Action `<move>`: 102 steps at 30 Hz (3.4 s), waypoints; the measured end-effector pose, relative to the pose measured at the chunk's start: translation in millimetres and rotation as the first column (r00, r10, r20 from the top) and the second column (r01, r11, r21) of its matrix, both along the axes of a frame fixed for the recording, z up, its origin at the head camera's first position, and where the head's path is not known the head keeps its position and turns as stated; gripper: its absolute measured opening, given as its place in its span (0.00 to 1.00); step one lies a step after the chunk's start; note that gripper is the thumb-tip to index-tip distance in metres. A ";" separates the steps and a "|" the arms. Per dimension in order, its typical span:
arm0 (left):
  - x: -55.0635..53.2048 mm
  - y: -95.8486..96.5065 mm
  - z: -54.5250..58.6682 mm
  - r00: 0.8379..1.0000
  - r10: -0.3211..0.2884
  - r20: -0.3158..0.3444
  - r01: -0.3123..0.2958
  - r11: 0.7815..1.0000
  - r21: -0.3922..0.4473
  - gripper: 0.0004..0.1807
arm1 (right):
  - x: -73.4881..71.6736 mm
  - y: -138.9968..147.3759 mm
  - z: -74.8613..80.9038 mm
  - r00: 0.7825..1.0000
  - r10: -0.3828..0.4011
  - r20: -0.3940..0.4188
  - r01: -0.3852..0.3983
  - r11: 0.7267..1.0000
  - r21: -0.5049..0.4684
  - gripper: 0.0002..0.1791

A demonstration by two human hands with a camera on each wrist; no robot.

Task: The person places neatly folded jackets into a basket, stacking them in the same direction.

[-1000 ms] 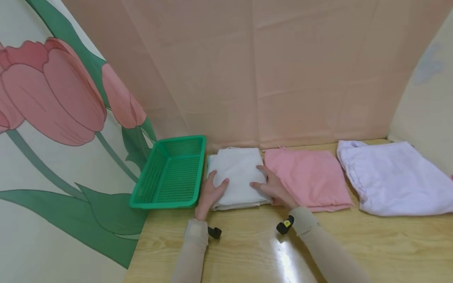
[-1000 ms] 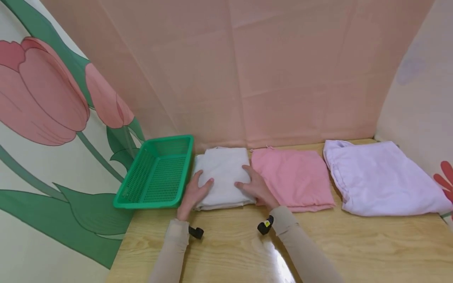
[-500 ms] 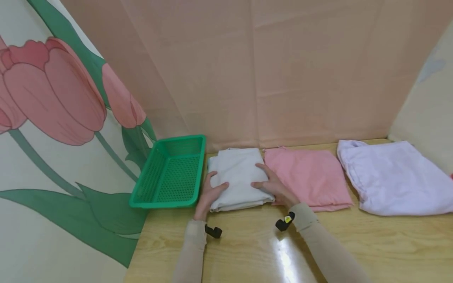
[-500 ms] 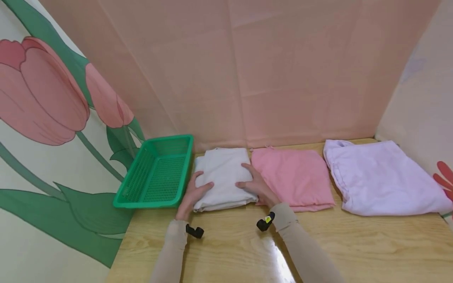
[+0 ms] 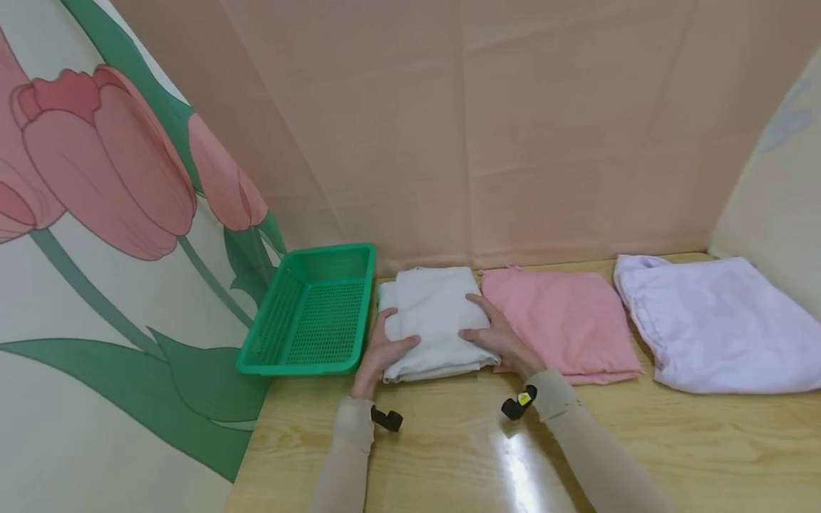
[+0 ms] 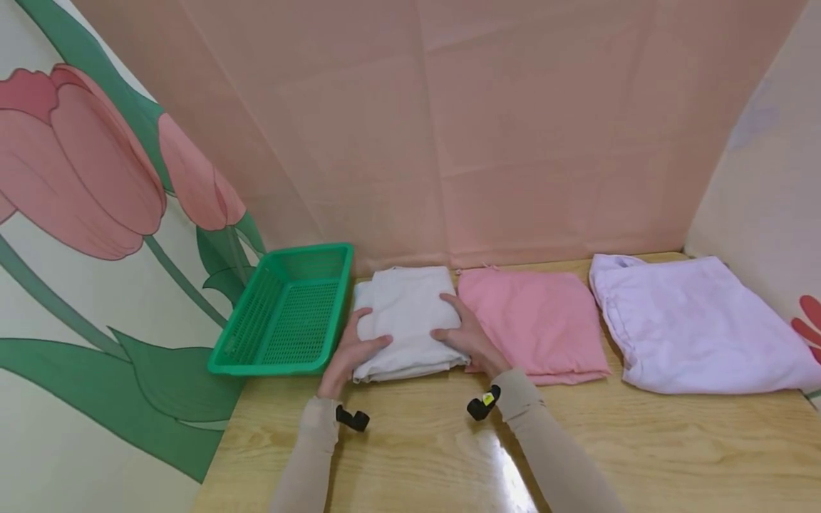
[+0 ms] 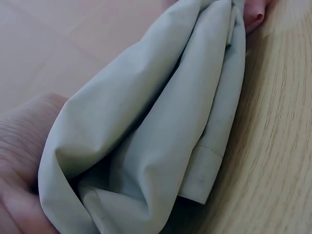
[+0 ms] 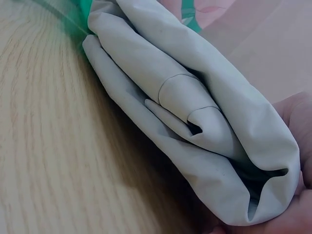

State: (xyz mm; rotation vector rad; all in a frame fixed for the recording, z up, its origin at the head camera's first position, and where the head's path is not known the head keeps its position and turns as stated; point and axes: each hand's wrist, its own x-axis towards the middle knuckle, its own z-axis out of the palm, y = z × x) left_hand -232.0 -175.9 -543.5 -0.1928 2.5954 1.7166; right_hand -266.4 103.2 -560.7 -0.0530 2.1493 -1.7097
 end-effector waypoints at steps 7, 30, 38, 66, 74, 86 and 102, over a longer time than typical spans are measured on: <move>2.8 2.9 15.0 0.999 0.016 -0.032 -0.017 0.999 -0.033 0.48 | 2.5 2.1 13.7 0.997 -0.011 0.072 0.014 0.999 -0.042 0.49; 5.1 -4.3 78.6 0.987 -0.001 -0.160 0.001 1.000 0.001 0.45 | 1.8 6.0 70.5 0.959 0.010 -0.284 -0.015 1.000 -0.016 0.52; 6.1 -31.1 91.6 0.987 -0.001 -0.161 0.015 0.996 0.089 0.41 | 0.5 -5.0 87.9 0.941 0.050 -0.335 -0.068 0.997 -0.042 0.52; 3.4 -105.5 127.2 0.977 -0.007 -0.211 0.041 0.987 0.155 0.37 | -8.9 -62.1 131.0 0.916 0.134 -0.379 -0.177 0.981 -0.080 0.52; 0.4 -123.9 132.0 0.969 0.025 -0.246 0.018 0.985 0.173 0.34 | -8.5 -80.2 141.7 0.900 0.147 -0.411 -0.190 0.979 -0.066 0.50; -1.7 -151.7 146.2 0.972 0.026 -0.233 0.018 0.982 0.187 0.33 | -14.2 -108.2 151.6 0.885 0.164 -0.436 -0.205 0.978 -0.048 0.51; 5.6 -212.5 149.3 0.988 0.041 -0.148 -0.033 0.998 0.060 0.35 | -19.3 -173.0 141.3 0.889 0.221 -0.401 -0.272 0.959 -0.074 0.51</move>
